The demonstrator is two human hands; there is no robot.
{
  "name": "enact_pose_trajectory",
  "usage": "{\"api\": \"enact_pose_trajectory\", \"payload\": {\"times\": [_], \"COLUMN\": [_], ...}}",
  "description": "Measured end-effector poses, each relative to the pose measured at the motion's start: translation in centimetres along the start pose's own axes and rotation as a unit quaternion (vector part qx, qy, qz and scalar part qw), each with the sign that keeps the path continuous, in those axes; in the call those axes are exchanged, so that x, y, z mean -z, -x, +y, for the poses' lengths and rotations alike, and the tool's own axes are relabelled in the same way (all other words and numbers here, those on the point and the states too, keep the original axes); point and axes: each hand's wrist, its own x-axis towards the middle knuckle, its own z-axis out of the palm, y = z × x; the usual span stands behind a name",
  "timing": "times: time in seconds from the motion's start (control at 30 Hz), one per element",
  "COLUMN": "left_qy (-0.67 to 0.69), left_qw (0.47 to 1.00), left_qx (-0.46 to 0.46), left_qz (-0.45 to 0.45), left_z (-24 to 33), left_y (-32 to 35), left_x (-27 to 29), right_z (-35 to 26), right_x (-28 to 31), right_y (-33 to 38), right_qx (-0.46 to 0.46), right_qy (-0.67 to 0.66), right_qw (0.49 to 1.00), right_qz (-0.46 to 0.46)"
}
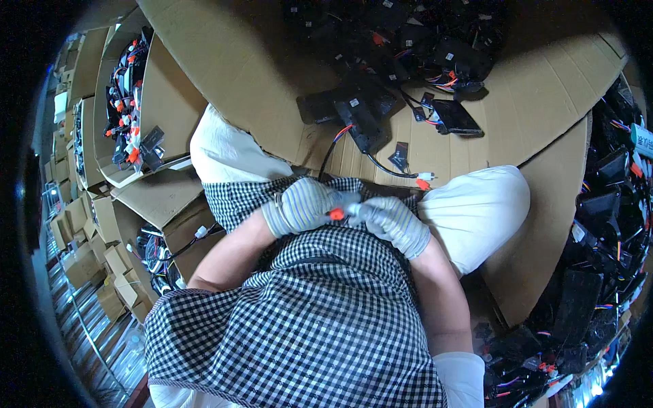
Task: The person connects wiring harnesses to electronic display modules by hand, then places the assembled modules into cardboard boxes.
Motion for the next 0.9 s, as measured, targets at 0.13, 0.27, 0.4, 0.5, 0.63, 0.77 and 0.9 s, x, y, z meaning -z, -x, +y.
{"api": "enact_pose_trajectory", "payload": {"times": [0.13, 0.27, 0.4, 0.5, 0.63, 0.77, 0.9], "left_qy": [0.318, -0.039, -0.269, -0.157, 0.433, 0.697, 0.739], "left_qw": [0.916, 0.993, 0.953, 0.959, 0.793, 0.611, 0.535], "left_qx": [-0.119, 0.007, 0.139, 0.216, 0.207, 0.03, -0.029], "left_qz": [-0.212, 0.113, 0.032, 0.098, 0.376, 0.373, 0.408], "left_z": [-2.9, -6.5, -10.8, -10.9, -9.5, -7.3, -6.3], "left_y": [-2.0, -8.9, -12.4, -12.3, -7.8, -3.3, 0.5], "left_x": [5.6, 5.1, 0.3, 0.8, 2.9, 3.5, 4.2], "right_z": [1.6, 1.7, 0.8, 0.6, 0.5, 1.4, 2.2], "right_x": [1.2, 0.4, 1.0, 0.7, 0.8, 0.8, 0.9], "right_y": [-2.5, -3.1, -3.4, -3.2, -3.9, -3.6, -3.9], "right_qx": [0.071, 0.128, 0.099, 0.151, 0.134, 0.055, 0.046], "right_qy": [0.259, 0.209, 0.283, 0.284, 0.285, 0.156, 0.107], "right_qw": [0.956, 0.96, 0.939, 0.933, 0.925, 0.964, 0.979], "right_qz": [-0.122, -0.132, -0.169, -0.163, -0.21, -0.209, -0.168]}}
